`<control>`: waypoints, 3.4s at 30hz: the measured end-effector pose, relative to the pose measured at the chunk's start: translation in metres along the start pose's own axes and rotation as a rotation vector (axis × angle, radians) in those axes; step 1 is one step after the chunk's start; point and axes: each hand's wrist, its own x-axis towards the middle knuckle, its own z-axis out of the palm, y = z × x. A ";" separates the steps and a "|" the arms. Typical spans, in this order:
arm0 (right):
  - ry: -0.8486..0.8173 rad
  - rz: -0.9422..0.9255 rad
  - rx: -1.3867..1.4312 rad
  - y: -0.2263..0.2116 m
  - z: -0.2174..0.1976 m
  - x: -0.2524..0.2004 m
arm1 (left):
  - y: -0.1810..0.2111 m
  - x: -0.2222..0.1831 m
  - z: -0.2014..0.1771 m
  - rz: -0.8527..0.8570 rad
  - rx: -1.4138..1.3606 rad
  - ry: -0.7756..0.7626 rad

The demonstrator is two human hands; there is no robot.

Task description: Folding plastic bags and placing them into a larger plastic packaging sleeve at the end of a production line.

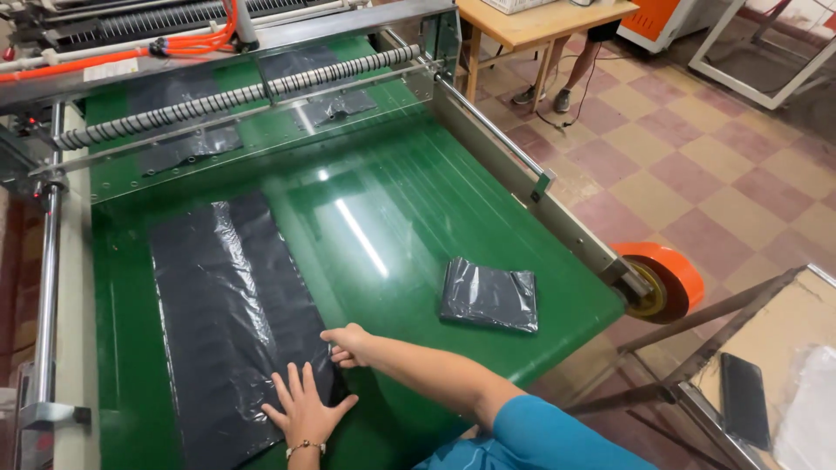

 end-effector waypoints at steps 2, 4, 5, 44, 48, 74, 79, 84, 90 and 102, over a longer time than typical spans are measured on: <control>0.009 0.014 -0.032 -0.002 0.010 -0.005 | 0.001 -0.002 -0.001 -0.010 -0.005 -0.053; 0.151 -0.183 -0.421 0.005 0.022 0.006 | -0.001 -0.001 0.005 0.003 -0.034 0.032; 0.151 -0.184 -0.417 -0.001 0.028 -0.003 | -0.002 -0.001 0.004 0.005 -0.031 0.033; 0.167 -0.366 -0.456 0.009 0.054 0.029 | -0.025 0.000 0.021 0.045 -0.509 0.203; 0.252 -0.535 -0.629 0.026 0.025 0.054 | -0.033 -0.016 0.006 0.143 -0.228 0.201; 0.004 -0.404 -0.443 -0.001 -0.192 0.001 | -0.081 0.048 -0.002 -0.072 -0.904 0.186; 0.294 -0.885 -1.063 -0.064 -0.124 0.146 | -0.103 0.052 0.041 -0.345 -1.020 0.148; 0.528 -0.660 -1.142 -0.102 -0.039 0.132 | -0.099 0.051 0.067 -0.472 -0.894 0.269; 0.378 -0.379 -0.983 -0.130 -0.048 0.148 | -0.096 0.045 0.058 -0.532 -0.915 0.330; 0.181 -0.863 -0.771 -0.137 -0.037 0.156 | -0.085 0.047 -0.012 -0.480 -0.666 0.232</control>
